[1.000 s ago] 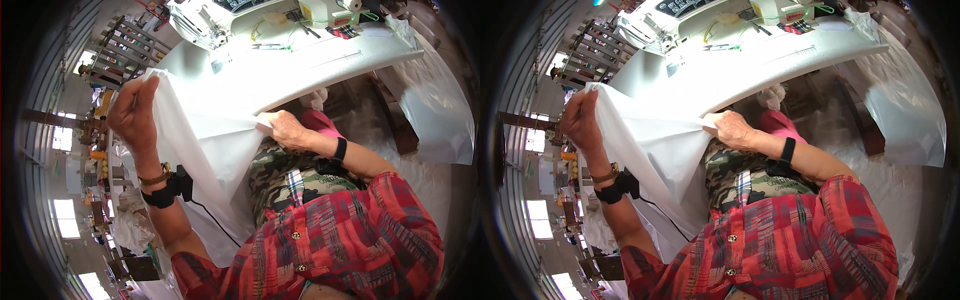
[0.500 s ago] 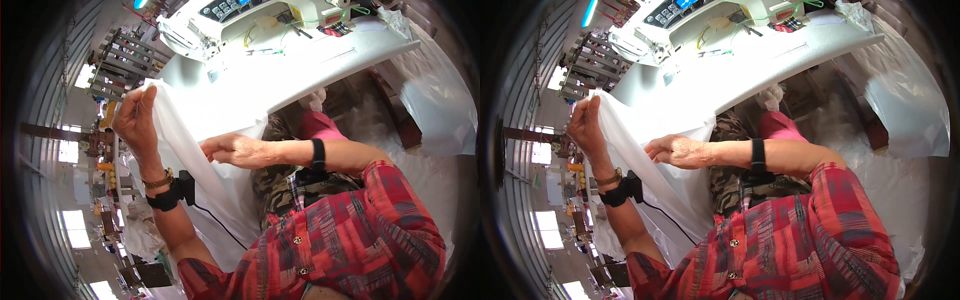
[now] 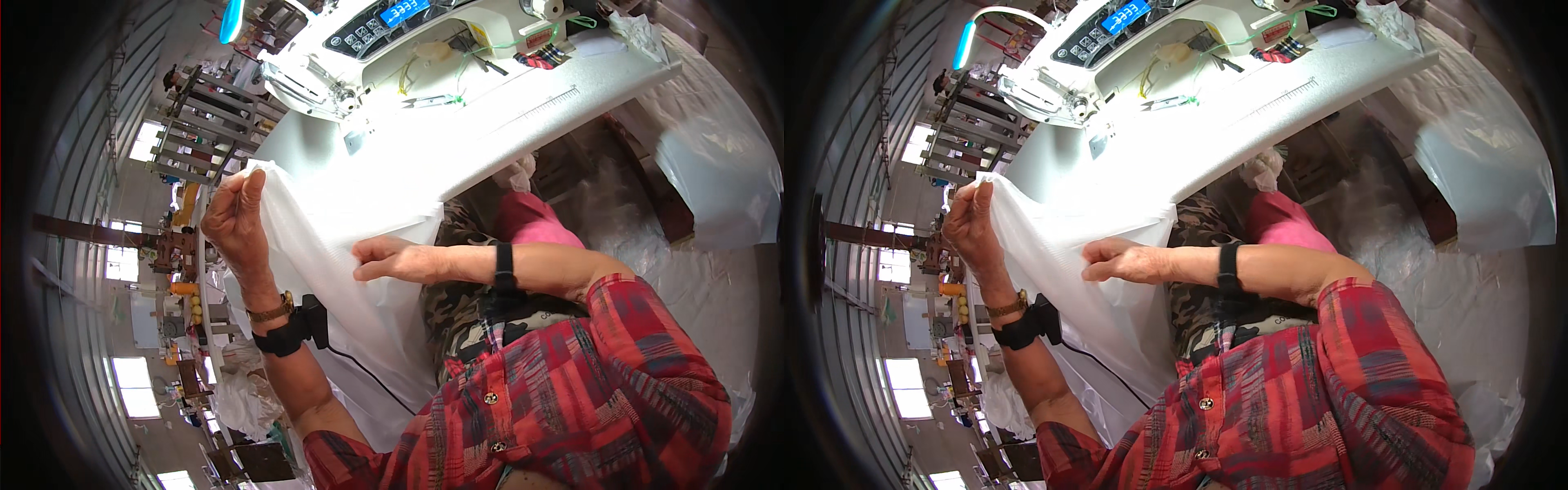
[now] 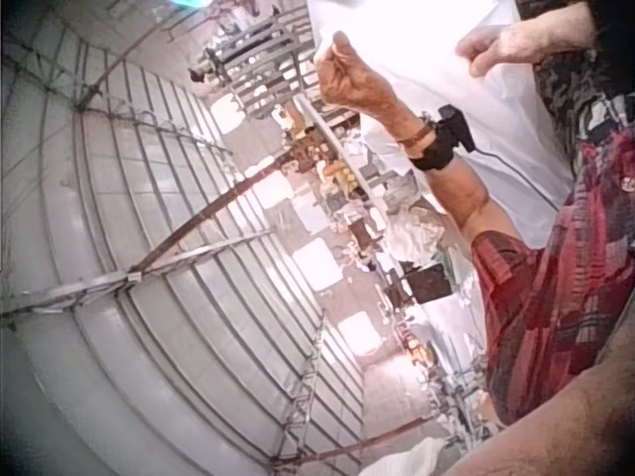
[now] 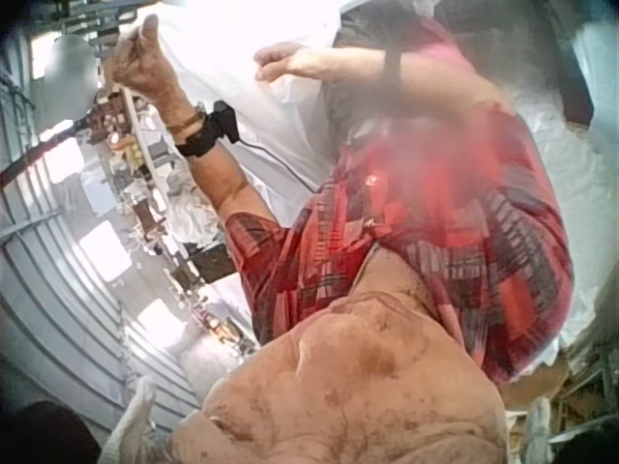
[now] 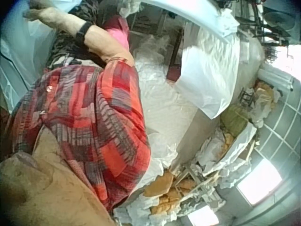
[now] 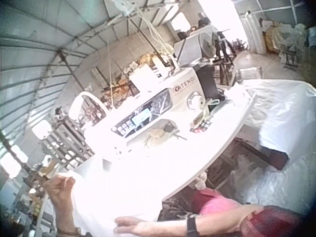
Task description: Using an industrial sewing machine to join large white synthetic sheets.
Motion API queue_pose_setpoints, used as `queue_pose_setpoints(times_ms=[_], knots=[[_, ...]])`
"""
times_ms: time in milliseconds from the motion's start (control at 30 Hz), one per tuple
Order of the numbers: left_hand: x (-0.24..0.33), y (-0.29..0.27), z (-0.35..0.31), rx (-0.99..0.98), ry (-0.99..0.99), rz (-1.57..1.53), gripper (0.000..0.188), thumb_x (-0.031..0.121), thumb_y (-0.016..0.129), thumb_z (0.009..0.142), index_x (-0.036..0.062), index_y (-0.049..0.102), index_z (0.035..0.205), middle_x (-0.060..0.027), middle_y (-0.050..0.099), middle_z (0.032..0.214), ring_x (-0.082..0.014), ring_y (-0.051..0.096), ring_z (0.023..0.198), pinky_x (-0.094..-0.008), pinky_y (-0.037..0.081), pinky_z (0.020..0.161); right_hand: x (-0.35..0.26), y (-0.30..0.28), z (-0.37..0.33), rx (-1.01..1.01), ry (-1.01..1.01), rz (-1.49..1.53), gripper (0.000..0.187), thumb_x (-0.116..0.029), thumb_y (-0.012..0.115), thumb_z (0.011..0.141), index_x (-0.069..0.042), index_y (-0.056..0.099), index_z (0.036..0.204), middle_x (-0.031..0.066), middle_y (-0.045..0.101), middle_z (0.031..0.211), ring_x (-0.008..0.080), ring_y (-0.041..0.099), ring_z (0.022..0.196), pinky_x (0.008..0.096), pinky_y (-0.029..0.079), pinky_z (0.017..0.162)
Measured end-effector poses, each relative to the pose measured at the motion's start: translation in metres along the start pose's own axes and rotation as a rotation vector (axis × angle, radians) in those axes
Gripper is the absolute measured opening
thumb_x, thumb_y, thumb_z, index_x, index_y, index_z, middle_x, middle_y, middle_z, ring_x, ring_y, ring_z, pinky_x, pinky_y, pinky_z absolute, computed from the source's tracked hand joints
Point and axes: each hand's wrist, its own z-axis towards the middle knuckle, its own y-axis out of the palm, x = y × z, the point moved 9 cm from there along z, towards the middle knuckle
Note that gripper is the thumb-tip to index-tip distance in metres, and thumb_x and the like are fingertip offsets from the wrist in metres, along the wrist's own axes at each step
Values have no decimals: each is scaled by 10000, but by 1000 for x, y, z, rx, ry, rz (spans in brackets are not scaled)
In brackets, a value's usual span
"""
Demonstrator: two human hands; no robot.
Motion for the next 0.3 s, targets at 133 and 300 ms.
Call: queue_pose_setpoints(times_ms=[133,300], knots=[[-14,-10,1,-13,95,110,155,170,734,897,15,726,898,25,656,786,-50,537,725,-210,436,644,-19,-28,-38,303,-124,-144,276,-270,648,926,-27,565,824,-27,518,706,53,490,701,268,429,632],[-32,-19,-15,176,138,132,103,132,710,908,58,741,972,-6,735,876,-47,633,807,-198,518,701,-95,-39,-91,625,-296,-373,206,-168,653,927,-11,573,822,15,574,677,49,504,621,248,434,560]])
